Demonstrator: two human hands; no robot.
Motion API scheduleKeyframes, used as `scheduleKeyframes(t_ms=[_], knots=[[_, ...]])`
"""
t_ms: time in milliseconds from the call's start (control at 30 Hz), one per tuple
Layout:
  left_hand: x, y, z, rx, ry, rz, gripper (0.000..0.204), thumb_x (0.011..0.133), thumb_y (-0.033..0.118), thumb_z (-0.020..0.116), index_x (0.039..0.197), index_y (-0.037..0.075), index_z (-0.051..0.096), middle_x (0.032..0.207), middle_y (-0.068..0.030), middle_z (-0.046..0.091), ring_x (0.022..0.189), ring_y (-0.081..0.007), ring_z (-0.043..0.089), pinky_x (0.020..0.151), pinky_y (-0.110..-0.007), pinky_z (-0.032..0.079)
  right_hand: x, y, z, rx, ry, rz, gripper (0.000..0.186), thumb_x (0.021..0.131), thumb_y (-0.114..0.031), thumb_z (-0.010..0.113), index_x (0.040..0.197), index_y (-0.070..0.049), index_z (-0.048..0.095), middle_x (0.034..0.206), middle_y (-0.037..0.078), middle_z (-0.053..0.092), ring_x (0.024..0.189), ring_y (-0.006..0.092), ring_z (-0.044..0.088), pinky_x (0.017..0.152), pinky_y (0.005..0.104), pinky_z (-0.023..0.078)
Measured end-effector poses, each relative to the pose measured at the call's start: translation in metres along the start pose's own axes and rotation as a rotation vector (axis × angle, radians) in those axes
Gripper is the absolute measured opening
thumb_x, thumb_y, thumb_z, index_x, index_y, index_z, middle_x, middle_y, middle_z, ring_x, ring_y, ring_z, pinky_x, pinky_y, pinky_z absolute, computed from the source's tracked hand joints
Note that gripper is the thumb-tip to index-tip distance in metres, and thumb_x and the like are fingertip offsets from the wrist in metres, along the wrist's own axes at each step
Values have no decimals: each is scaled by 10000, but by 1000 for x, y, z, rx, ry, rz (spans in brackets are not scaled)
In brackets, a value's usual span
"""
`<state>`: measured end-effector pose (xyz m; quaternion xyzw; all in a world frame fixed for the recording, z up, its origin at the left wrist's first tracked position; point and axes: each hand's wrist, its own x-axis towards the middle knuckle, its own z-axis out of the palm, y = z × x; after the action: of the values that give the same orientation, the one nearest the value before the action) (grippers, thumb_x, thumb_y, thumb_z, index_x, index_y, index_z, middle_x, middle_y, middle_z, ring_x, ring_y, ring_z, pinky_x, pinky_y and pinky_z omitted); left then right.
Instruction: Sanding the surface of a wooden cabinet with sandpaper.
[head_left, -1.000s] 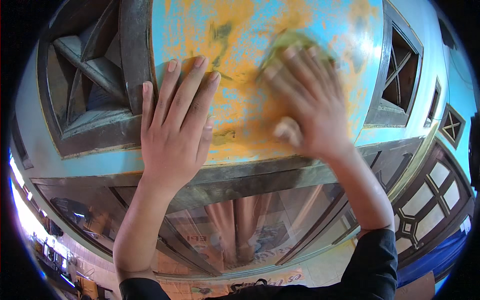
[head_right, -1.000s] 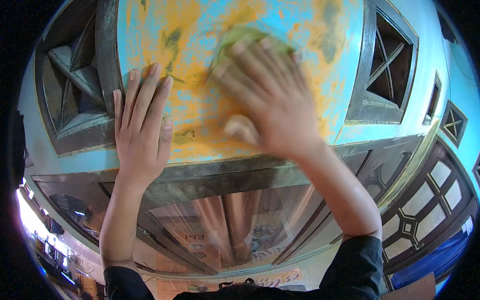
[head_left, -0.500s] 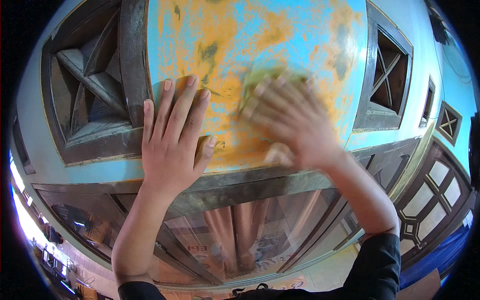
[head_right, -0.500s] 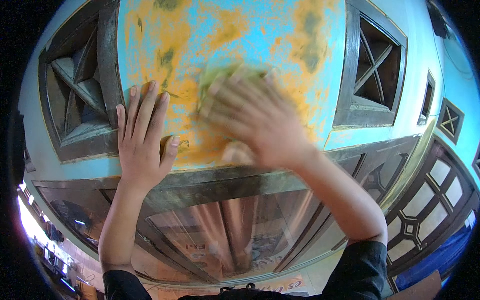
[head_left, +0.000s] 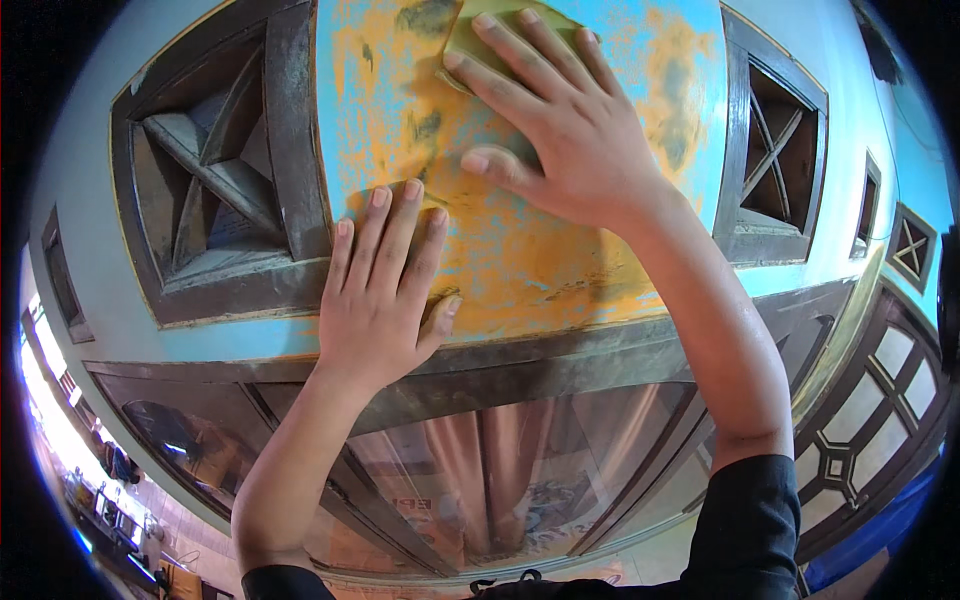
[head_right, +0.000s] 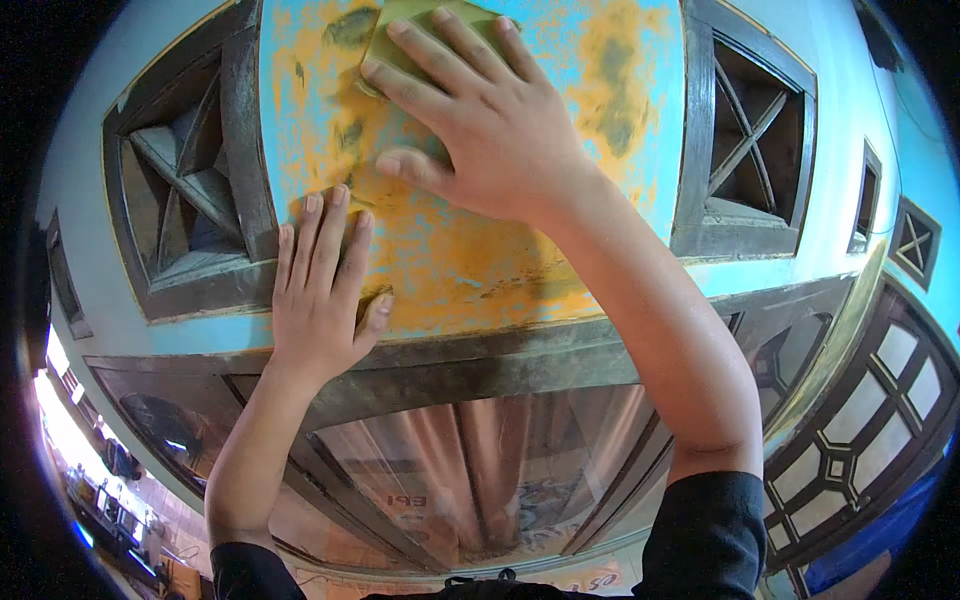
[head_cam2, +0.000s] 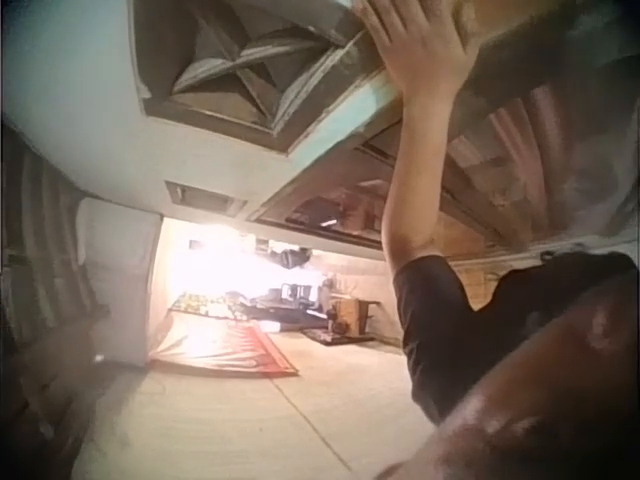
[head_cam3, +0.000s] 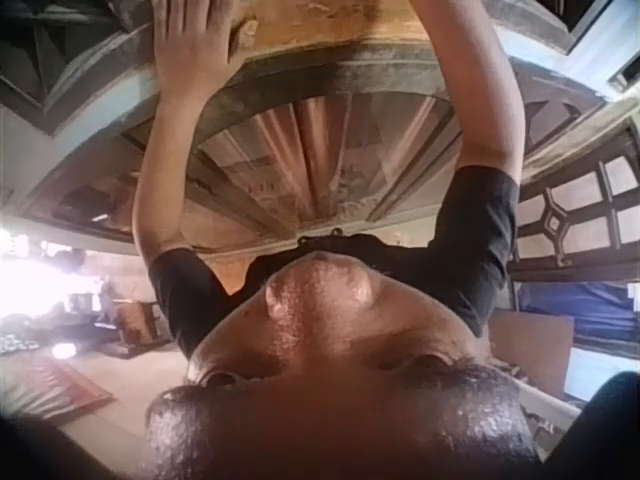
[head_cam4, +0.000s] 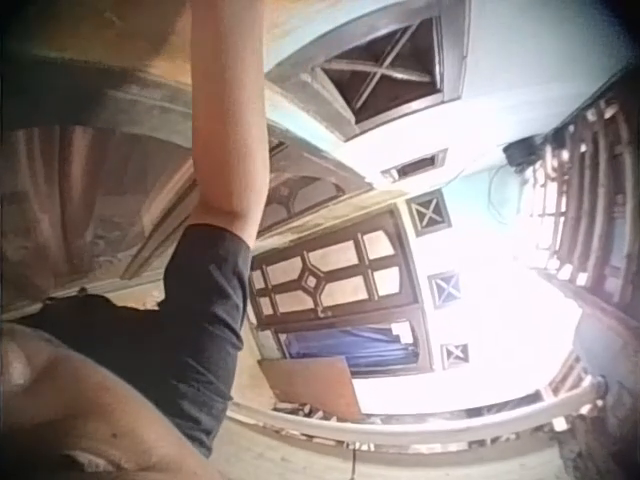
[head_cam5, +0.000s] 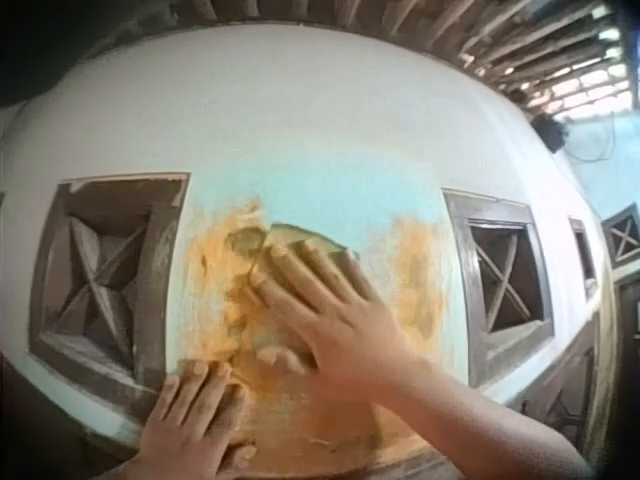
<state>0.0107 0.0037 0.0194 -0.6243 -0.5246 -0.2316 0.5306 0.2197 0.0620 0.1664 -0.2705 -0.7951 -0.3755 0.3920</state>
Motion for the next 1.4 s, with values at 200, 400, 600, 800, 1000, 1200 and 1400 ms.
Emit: scheduleKeyframes(t_ms=[200,400,600,800,1000,1200,1400], knots=[[-4,4,3,6,-31,67,645,942,448,416,1464,76,356,1550,-185,247,1450,-371,184,1140,-564,161,21,81,-14,80,268,372,579,1004,-416,344,1521,-184,225,1594,103,146,1479,265,66,1193,462,47],[-7,0,1,18,-42,60,658,912,446,466,1462,100,367,1553,-171,251,1451,-362,187,1139,-563,168,47,32,7,-42,272,55,636,980,-464,391,1498,-111,287,1578,135,195,1471,289,122,1191,446,92],[-3,8,3,-29,9,35,659,869,437,536,1453,162,403,1558,-92,273,1451,-286,217,1178,-489,110,64,41,5,126,537,352,611,995,-456,348,1491,-101,306,1566,150,224,1467,316,124,1190,456,93],[-6,2,1,-57,5,8,646,852,434,553,1430,172,431,1543,-83,298,1435,-278,249,1159,-495,175,83,-55,6,35,222,-32,629,995,-494,304,1503,-124,276,1575,127,201,1466,316,125,1197,456,81],[-5,5,3,-93,-3,63,699,825,428,599,1430,126,421,1542,-126,276,1424,-355,250,1110,-572,256,106,-30,-2,78,397,91,593,998,-469,307,1502,-158,286,1571,107,221,1456,316,164,1199,455,92],[-19,-3,5,-75,-18,48,720,816,452,607,1442,156,409,1552,-96,265,1430,-343,236,1119,-570,244,59,-79,3,-20,40,-257,614,990,-506,310,1506,-174,277,1576,127,194,1460,333,134,1192,487,101],[-16,6,5,-53,-19,57,735,804,457,623,1444,167,407,1557,-92,255,1439,-334,212,1123,-572,229,72,-36,2,120,225,-122,600,982,-529,317,1498,-221,308,1577,96,206,1464,314,131,1196,463,92]])
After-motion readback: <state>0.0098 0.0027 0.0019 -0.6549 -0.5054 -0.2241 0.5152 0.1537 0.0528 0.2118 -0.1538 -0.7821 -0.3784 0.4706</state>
